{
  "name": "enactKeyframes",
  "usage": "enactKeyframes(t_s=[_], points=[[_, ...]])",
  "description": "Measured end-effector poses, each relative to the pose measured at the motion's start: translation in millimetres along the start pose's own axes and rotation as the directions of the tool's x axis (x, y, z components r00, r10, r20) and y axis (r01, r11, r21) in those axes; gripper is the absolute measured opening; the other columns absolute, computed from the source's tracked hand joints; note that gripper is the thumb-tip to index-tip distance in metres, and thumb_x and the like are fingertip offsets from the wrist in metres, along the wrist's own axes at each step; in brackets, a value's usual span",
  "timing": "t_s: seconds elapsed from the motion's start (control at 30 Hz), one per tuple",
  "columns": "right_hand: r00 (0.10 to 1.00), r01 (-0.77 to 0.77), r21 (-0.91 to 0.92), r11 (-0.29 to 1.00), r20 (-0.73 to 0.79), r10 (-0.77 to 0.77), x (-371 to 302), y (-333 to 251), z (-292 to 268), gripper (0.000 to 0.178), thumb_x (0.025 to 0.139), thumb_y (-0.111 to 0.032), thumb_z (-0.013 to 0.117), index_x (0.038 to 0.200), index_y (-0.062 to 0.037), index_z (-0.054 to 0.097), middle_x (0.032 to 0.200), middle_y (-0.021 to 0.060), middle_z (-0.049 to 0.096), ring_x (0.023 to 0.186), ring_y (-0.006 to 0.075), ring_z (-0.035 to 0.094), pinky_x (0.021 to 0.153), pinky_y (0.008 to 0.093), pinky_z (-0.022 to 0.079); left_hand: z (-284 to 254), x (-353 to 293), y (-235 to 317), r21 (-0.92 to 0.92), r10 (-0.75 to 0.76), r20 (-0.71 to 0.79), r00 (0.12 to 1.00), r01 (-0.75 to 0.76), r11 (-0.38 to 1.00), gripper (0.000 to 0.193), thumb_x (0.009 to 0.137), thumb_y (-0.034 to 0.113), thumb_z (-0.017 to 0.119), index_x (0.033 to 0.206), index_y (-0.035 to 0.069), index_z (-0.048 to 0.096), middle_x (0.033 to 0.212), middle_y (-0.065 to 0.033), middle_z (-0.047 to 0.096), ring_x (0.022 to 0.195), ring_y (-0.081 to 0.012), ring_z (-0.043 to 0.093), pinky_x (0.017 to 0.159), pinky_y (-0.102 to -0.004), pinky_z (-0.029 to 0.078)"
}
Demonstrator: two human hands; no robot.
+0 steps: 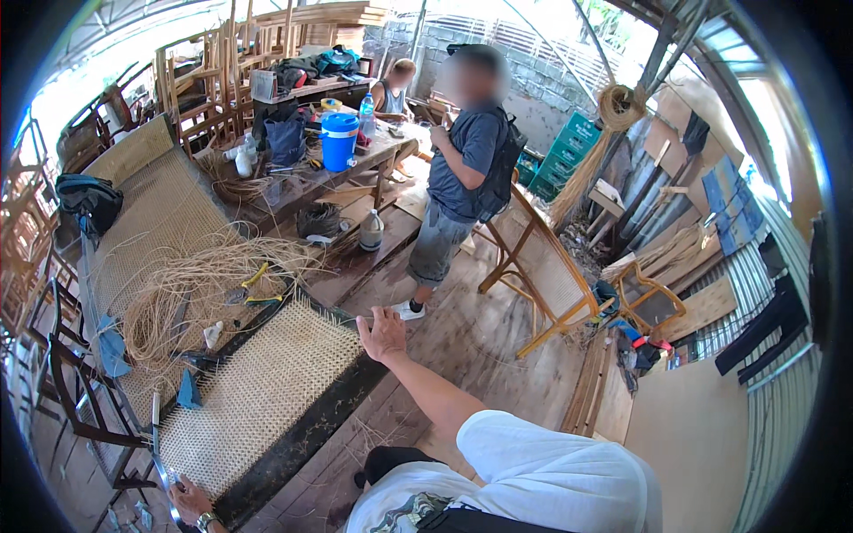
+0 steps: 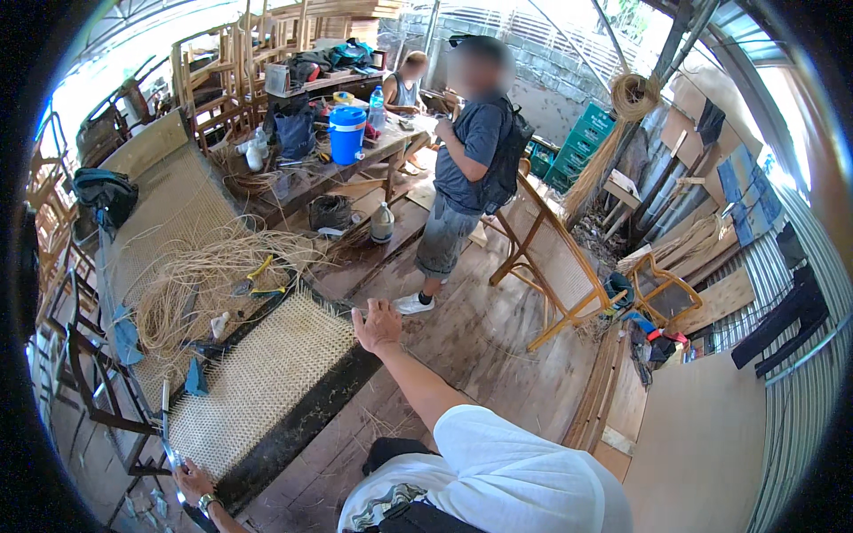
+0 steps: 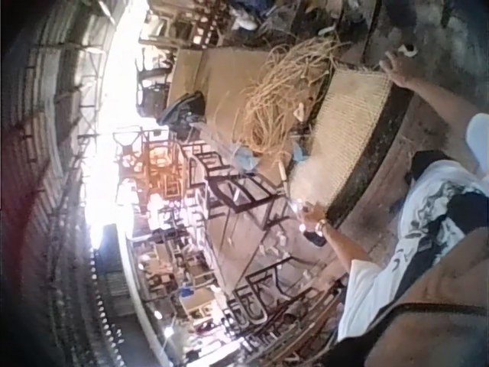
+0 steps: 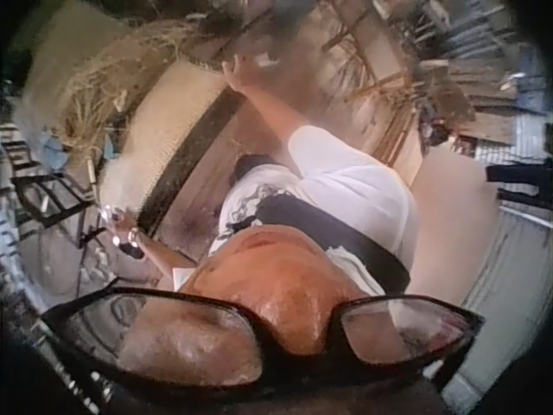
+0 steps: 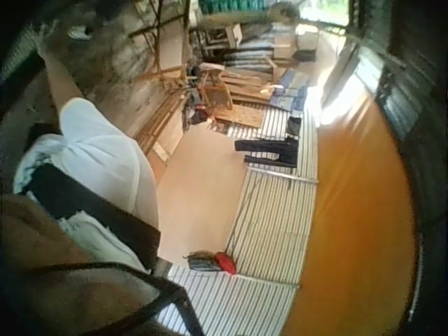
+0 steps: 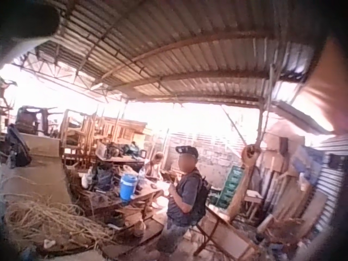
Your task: Weaving or repairing the cane seat of a wooden chair using weaving strips and hand tools.
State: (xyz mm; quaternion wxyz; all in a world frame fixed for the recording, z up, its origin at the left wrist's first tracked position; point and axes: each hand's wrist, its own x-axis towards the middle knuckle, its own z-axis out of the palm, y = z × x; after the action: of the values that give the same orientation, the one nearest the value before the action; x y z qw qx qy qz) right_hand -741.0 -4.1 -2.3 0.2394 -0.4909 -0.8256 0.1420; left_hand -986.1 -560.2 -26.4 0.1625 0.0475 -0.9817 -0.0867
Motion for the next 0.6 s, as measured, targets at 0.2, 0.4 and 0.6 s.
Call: enactKeyframes(t_s=[0.2, 0.4, 0.6], points=[[1.0, -0.008, -0.007, 1.0, 0.018, 0.009, -2.5, -4.1, -6.3, 0.052, 0.094, -0.049, 0.054, 0.124, -0.0061, 0.056, 0.123, 0.0192, 0.058, 0.117, 0.0374, 0.054, 0.102, 0.049, 0.04, -6.0, -1.1, 4.7, -0.025, -0.001, -0.051, 0.999, 0.0, 1.0, 0.044, 0.097, 0.047, 0.054, 0.091, 0.004, 0.06, 0.098, -0.0132, 0.062, 0.086, -0.0387, 0.062, 0.07, -0.0501, 0.047], [1.0, -0.014, -0.016, 1.0, 0.028, 0.015, -0.4, -3.1, -4.8, 0.051, 0.094, -0.048, 0.054, 0.123, -0.0059, 0.056, 0.122, 0.0192, 0.058, 0.117, 0.0381, 0.054, 0.101, 0.0496, 0.041, -11.9, 3.2, 5.3, -0.105, -0.04, 0.073, 0.997, 0.047, 0.993, 0.046, 0.098, 0.049, 0.053, 0.091, 0.003, 0.059, 0.099, -0.0136, 0.062, 0.087, -0.0387, 0.061, 0.071, -0.0502, 0.046], [0.999, -0.031, 0.009, 0.999, 0.013, 0.031, -0.9, 2.1, -0.8, 0.05, 0.093, -0.047, 0.055, 0.121, -0.0062, 0.057, 0.121, 0.019, 0.058, 0.117, 0.0381, 0.054, 0.1, 0.0505, 0.042, -14.8, 4.5, 4.9, -0.079, -0.012, 0.14, 0.99, 0.023, 0.997, 0.051, 0.098, 0.049, 0.05, 0.094, 0.0, 0.059, 0.101, -0.0163, 0.062, 0.091, -0.0395, 0.061, 0.076, -0.051, 0.047]])
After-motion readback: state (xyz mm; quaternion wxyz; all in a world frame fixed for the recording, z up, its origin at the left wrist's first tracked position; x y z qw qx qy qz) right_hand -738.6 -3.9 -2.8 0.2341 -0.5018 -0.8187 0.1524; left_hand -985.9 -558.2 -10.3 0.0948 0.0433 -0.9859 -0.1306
